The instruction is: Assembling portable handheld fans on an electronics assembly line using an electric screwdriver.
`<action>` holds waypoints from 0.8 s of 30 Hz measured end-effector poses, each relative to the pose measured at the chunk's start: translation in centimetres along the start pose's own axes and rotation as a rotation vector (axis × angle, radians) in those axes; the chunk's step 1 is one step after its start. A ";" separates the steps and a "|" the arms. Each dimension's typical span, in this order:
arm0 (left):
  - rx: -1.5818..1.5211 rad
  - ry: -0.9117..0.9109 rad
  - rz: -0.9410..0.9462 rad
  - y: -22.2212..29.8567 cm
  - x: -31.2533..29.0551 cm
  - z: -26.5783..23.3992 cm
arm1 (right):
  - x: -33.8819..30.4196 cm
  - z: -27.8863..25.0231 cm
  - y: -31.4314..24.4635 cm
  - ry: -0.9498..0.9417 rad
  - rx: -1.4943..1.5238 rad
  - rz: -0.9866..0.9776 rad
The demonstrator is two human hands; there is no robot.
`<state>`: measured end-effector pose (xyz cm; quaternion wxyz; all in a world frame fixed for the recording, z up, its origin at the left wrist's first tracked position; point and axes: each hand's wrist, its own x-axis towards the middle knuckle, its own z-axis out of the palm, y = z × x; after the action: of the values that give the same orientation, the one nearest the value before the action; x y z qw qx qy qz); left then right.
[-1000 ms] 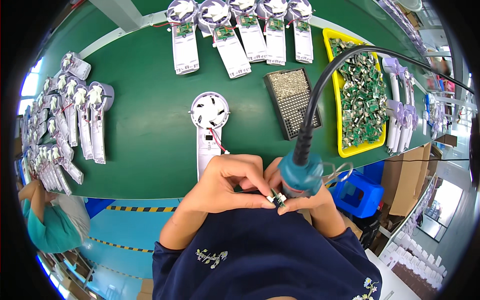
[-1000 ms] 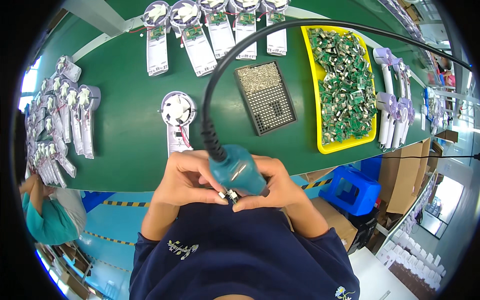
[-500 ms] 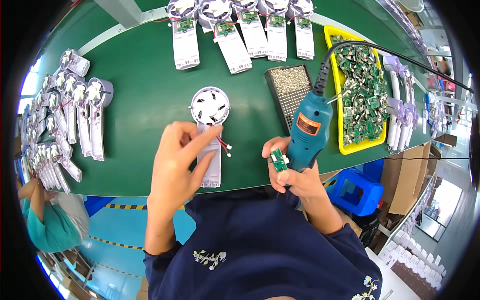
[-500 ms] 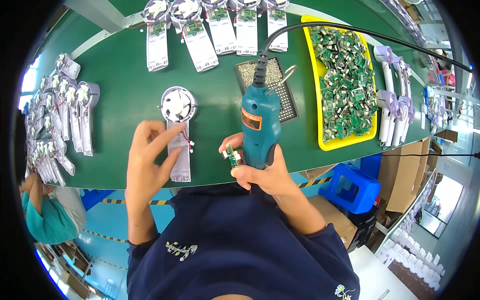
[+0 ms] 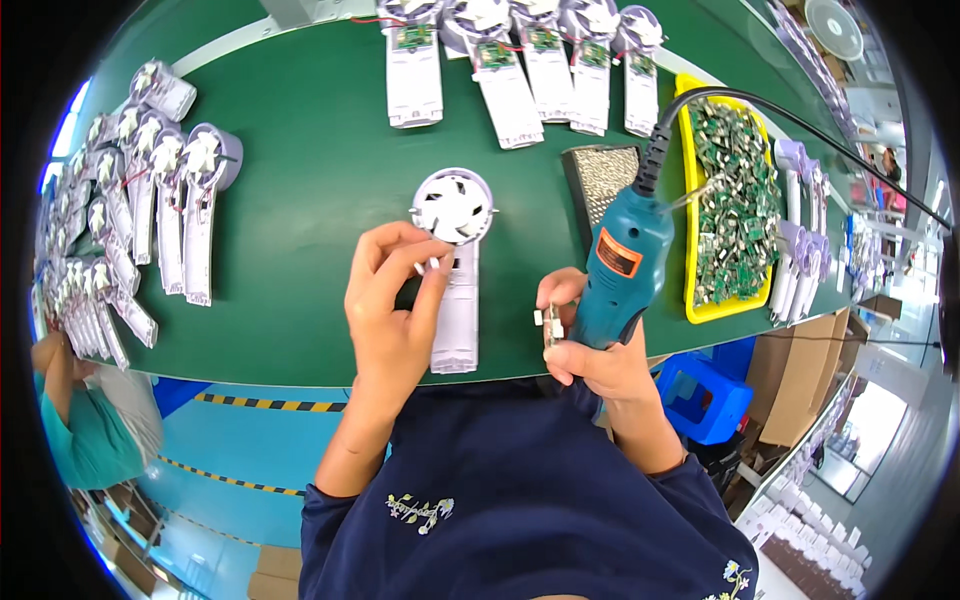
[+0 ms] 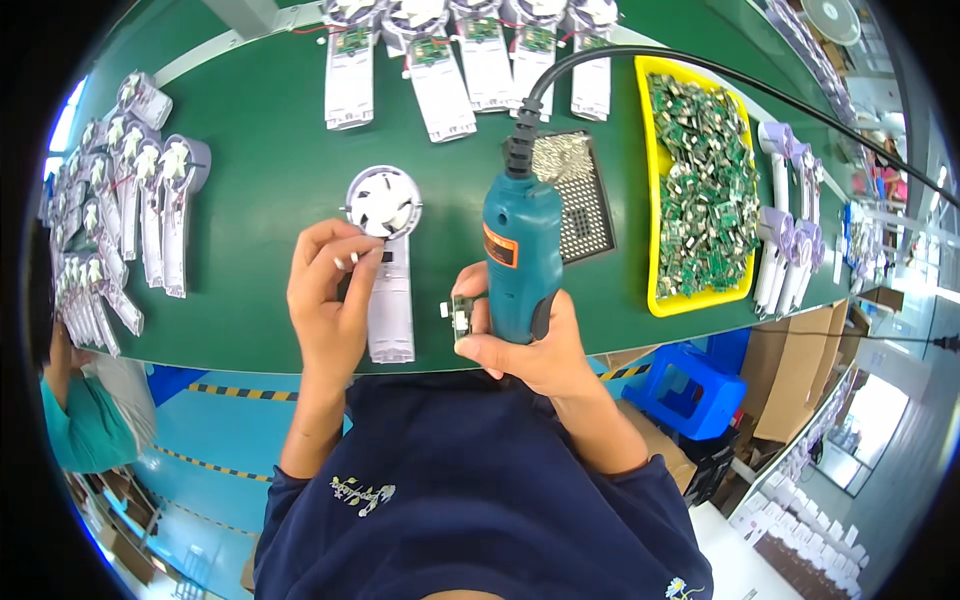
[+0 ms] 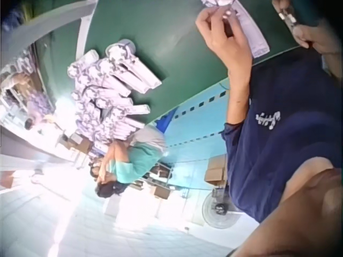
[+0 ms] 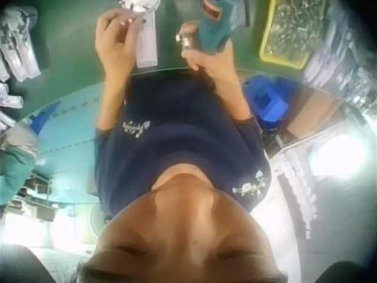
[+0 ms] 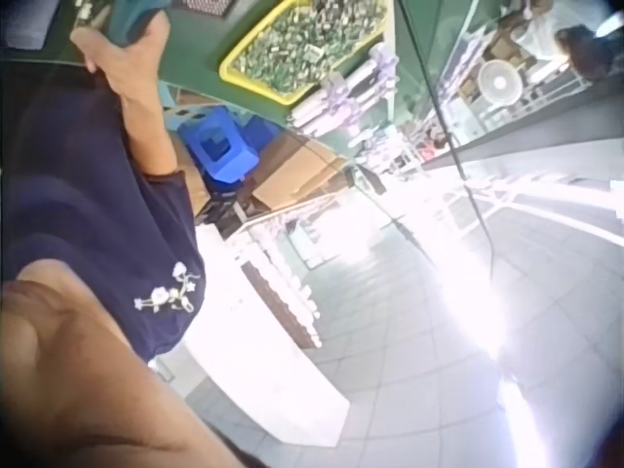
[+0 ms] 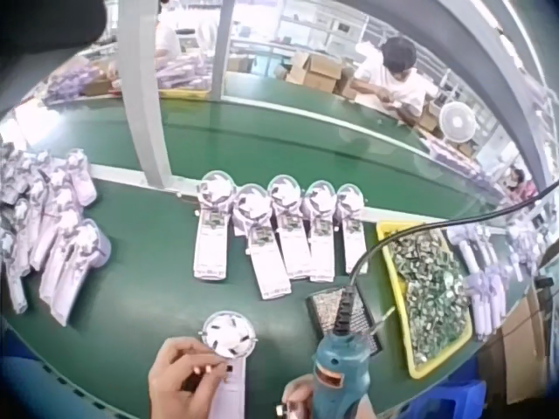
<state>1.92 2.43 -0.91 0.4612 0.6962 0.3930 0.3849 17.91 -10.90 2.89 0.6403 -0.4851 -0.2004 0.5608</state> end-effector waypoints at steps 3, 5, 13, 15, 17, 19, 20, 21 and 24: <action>-0.139 0.037 -0.057 -0.6 -0.1 0.6 | 1.0 1.4 -1.7 0.111 -0.482 0.023; -0.139 0.012 -0.059 -0.4 -0.7 0.7 | 1.9 1.3 -1.6 0.073 -0.786 -0.051; -0.117 0.007 -0.054 0.0 -1.0 0.8 | 3.2 2.0 -1.0 0.006 -1.019 -0.201; -0.132 0.006 -0.061 0.0 -0.8 0.8 | 3.4 2.5 -0.8 -0.015 -1.028 -0.198; -0.129 0.004 -0.046 0.1 -0.8 0.8 | 3.6 2.9 -1.0 0.012 -1.037 -0.159; -0.130 0.000 -0.038 0.0 -0.9 1.0 | 3.8 2.8 -0.9 0.029 -1.053 -0.130; -0.133 -0.004 -0.030 0.0 -0.9 1.2 | 3.8 2.6 -0.8 0.033 -1.052 -0.128; -0.134 -0.008 -0.031 0.0 -0.9 1.2 | 3.8 2.6 -0.7 0.028 -1.052 -0.168; -0.120 -0.011 -0.038 0.0 -0.8 1.2 | 3.1 1.8 0.2 0.108 -0.937 -0.133</action>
<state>2.70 1.25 -1.41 0.5116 0.6619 0.3795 0.3952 17.25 -7.41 2.66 0.3968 -0.7361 -0.4288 0.3418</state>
